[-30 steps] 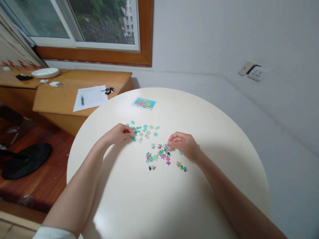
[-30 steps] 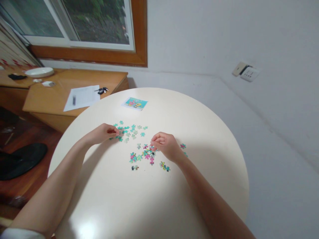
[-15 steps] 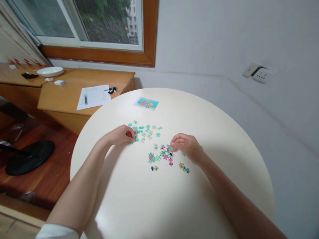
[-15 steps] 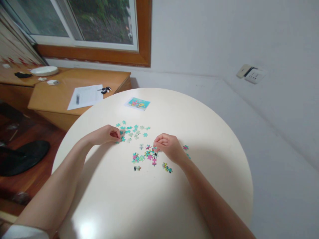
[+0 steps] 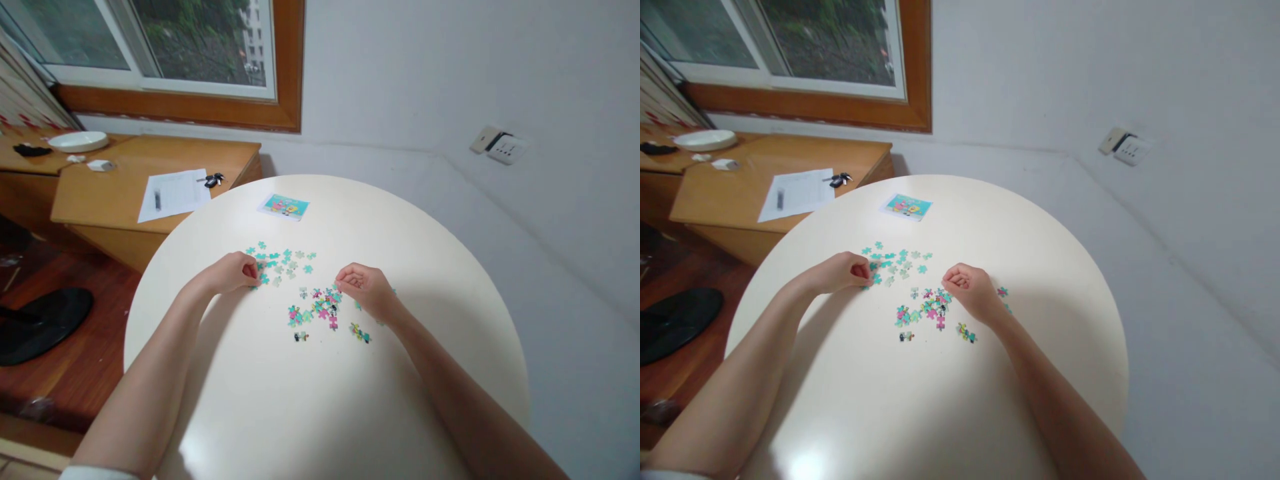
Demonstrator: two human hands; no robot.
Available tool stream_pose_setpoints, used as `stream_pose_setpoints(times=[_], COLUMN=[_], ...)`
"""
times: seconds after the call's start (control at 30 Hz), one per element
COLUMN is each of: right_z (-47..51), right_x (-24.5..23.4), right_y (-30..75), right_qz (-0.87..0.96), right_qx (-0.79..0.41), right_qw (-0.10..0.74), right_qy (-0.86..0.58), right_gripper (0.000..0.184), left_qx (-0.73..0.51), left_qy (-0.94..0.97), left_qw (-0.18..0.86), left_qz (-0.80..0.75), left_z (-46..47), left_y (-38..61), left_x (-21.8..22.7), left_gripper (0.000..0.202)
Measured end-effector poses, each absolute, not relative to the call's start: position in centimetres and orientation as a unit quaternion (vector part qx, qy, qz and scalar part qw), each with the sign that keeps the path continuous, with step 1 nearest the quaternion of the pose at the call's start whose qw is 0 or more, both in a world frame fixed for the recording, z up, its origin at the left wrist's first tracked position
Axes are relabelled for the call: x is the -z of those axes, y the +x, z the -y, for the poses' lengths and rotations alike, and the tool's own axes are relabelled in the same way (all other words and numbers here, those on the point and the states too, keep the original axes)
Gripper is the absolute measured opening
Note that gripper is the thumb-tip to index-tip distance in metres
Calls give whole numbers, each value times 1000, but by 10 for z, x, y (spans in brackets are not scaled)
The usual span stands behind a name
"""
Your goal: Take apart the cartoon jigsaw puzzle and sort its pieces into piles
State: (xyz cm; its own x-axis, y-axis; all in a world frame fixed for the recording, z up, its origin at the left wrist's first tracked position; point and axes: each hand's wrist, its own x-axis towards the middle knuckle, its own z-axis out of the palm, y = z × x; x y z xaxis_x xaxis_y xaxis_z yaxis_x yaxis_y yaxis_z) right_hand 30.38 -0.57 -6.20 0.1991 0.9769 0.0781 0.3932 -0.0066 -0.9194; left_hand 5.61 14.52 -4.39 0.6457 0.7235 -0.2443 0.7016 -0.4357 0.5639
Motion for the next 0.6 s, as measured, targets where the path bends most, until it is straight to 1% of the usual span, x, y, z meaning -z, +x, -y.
stream_pose_setpoints(times=[0.17,0.33,0.4,0.53,0.6], right_z=[6,9,11,16,17], right_x=[61,58,57,54,53], right_y=[314,325,325,314,306], right_qz=[565,648,692,744,750], right_qx=[-290,-251,-243,-260,-261], right_qw=[418,305,273,246,230], right_qy=[-650,-651,-622,-564,-563], right_gripper=[14,12,15,30,30], left_qx=[-10,-26,-44,-83,-91], left_qy=[849,857,861,875,887], left_qw=[323,313,323,338,341], left_qz=[-418,-409,-390,-337,-297], left_z=[-147,-143,-138,-120,-108], left_y=[56,59,63,79,89], left_x=[46,43,40,35,35], left_gripper=[15,17,19,19,19])
